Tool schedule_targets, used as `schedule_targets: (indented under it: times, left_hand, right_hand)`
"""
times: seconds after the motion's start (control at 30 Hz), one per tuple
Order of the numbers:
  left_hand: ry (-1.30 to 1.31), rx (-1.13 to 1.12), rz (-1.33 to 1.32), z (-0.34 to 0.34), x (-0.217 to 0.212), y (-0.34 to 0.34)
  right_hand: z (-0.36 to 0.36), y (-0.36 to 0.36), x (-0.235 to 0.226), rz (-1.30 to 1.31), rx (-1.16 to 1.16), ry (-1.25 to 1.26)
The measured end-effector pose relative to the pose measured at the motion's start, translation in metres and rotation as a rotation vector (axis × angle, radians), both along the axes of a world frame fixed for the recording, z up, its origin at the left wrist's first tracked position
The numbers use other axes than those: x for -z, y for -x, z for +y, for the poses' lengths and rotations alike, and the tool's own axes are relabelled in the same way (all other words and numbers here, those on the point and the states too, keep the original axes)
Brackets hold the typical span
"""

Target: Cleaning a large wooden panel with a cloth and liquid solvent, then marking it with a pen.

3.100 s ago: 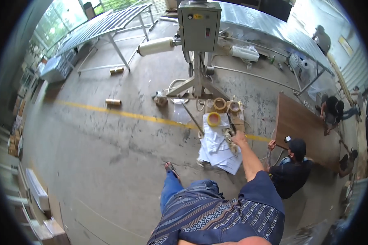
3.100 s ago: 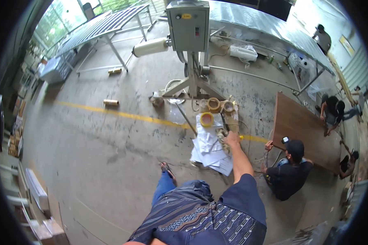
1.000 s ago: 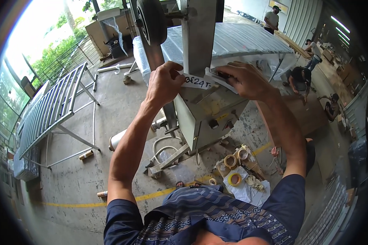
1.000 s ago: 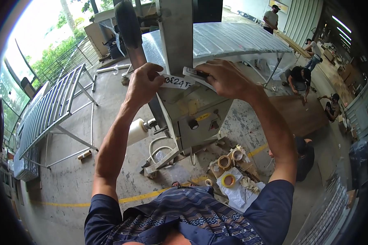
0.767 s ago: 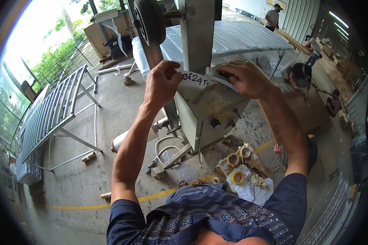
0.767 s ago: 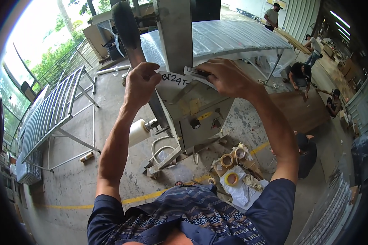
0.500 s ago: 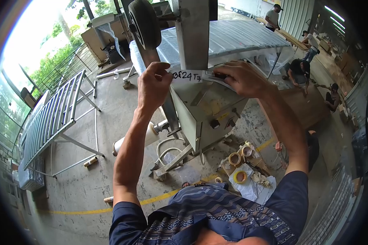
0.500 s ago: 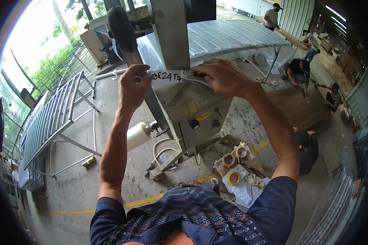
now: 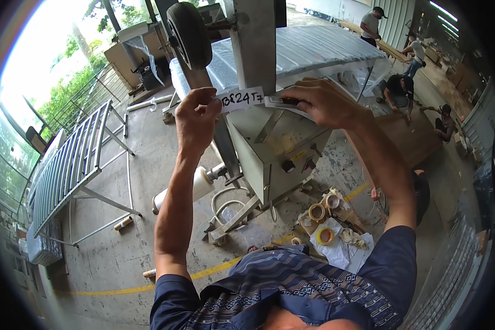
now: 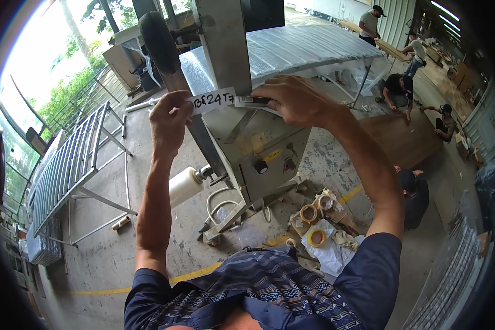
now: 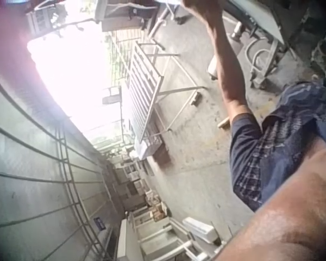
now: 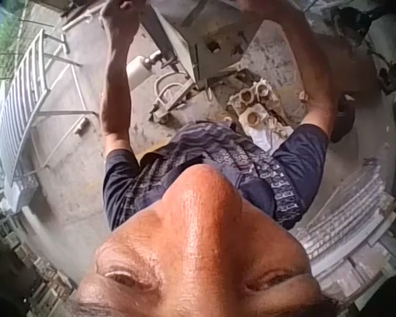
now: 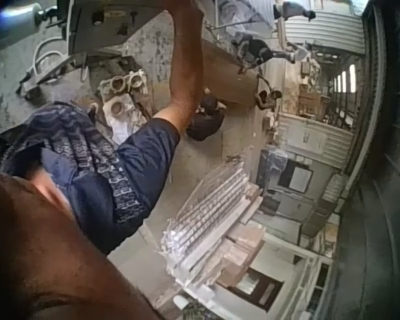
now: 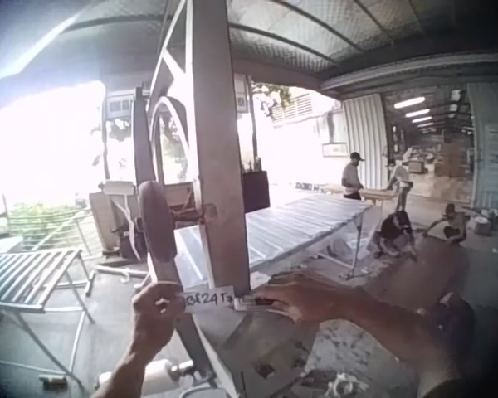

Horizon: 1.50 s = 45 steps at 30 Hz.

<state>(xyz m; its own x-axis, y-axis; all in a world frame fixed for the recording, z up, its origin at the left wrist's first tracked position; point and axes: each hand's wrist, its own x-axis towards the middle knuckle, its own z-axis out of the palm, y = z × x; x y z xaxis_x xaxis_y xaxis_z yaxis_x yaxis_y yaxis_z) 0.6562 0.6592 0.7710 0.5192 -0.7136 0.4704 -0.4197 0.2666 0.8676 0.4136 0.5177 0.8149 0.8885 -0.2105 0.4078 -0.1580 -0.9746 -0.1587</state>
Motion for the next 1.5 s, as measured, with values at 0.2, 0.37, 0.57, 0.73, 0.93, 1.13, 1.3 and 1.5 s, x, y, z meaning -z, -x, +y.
schedule_targets:
  times: [0.2, 0.37, 0.57, 0.73, 0.93, 1.13, 1.3, 1.5]
  left_hand:
    - [0.105, 0.031, 0.083, 0.005, 0.0, 0.003]
    - [0.091, 0.163, 0.259, 0.003, 0.0, 0.014]
    - [-0.248, 0.342, 0.188, 0.004, -0.003, 0.012]
    - [-0.379, 0.463, 0.09, 0.007, -0.016, 0.003]
    - [-0.558, 0.5, -0.332, -0.011, -0.034, -0.004]
    - [-0.628, 0.575, -0.487, -0.026, -0.045, -0.005]
    - [-0.755, 0.674, -0.616, -0.035, -0.06, -0.013]
    - [-0.706, 0.625, -0.626, -0.051, -0.059, -0.027]
  right_hand:
    - [0.002, -0.007, 0.012, -0.009, -0.084, 0.068]
    - [0.002, -0.003, 0.013, -0.076, -0.134, 0.069]
    - [0.023, 0.044, 0.011, -0.357, 0.078, -0.057]
    - [0.066, 0.086, 0.041, -0.479, 0.223, -0.19]
    - [0.125, 0.114, 0.114, -0.528, 0.466, -0.523]
    - [0.201, 0.135, 0.229, -0.52, 0.739, -1.047]
    - [0.276, 0.149, 0.316, -0.512, 0.92, -1.285]
    - [0.311, 0.166, 0.354, -0.386, 1.092, -1.201]
